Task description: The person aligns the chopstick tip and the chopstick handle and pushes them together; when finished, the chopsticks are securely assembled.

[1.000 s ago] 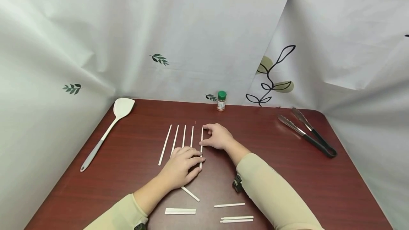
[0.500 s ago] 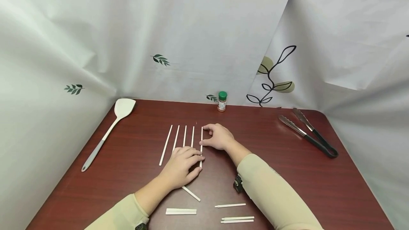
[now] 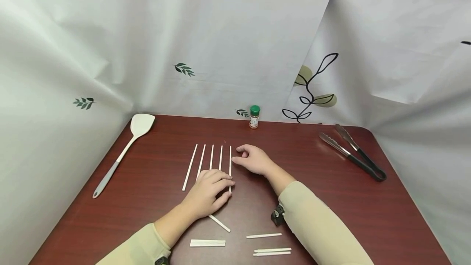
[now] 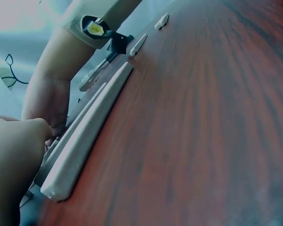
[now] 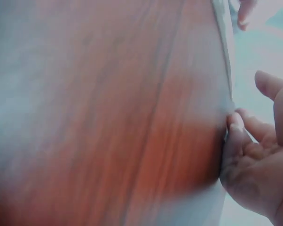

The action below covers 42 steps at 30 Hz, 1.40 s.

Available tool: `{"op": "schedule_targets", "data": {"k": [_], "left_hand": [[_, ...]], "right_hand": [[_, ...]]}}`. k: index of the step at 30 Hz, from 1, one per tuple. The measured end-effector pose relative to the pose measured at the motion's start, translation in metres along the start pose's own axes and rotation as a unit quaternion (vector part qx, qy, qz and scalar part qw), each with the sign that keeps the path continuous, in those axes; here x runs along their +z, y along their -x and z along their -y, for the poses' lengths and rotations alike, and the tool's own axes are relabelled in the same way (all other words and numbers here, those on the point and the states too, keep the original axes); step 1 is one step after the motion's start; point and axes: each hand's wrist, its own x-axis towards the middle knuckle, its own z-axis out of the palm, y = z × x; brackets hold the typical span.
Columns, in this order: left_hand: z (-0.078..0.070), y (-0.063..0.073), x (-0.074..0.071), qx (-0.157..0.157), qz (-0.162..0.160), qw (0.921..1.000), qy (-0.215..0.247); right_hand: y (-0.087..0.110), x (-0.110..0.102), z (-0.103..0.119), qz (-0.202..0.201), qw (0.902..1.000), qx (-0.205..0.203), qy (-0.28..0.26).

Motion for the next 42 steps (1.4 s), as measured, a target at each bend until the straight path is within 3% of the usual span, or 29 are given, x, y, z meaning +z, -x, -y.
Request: {"op": "schedule_targets", "data": {"k": [6,12,16,19,23,27,30,32,38,42], "left_hand": [[-0.007,0.003,-0.003,0.03,-0.01,0.9994,0.014],[-0.019,0.006,-0.004,0.05,0.0,0.9974,0.052],[-0.028,0.014,-0.006,0.053,0.022,0.9953,0.077],[-0.035,0.024,-0.011,0.05,0.048,0.9923,0.103],[-0.043,0.038,-0.018,0.059,0.068,0.9882,0.124],[-0.048,0.048,-0.024,0.074,0.07,0.9859,0.133],[-0.05,0.051,-0.025,0.078,0.076,0.984,0.141],[-0.05,0.051,-0.024,0.076,0.083,0.9832,0.144],[-0.051,0.051,-0.02,0.076,0.08,0.9857,0.128],[-0.05,0.05,-0.02,0.067,0.062,0.9878,0.126]], "right_hand": [[0.026,-0.009,-0.013,0.02,0.996,0.014,-0.086],[0.062,-0.016,-0.027,0.039,0.9898,0.01,-0.137],[0.085,-0.012,-0.034,0.041,0.9852,0.0,-0.167],[0.105,-0.003,-0.038,0.014,0.9842,-0.036,-0.173],[0.133,0.012,-0.045,-0.046,0.9768,-0.154,-0.142],[0.156,0.023,-0.05,-0.092,0.9506,-0.287,-0.073],[0.166,0.026,-0.052,-0.09,0.9344,-0.345,-0.012],[0.172,0.027,-0.052,-0.072,0.9286,-0.363,0.018],[0.179,0.026,-0.048,-0.033,0.9243,-0.371,0.083],[0.177,0.026,-0.044,-0.018,0.9313,-0.354,0.083]]}}
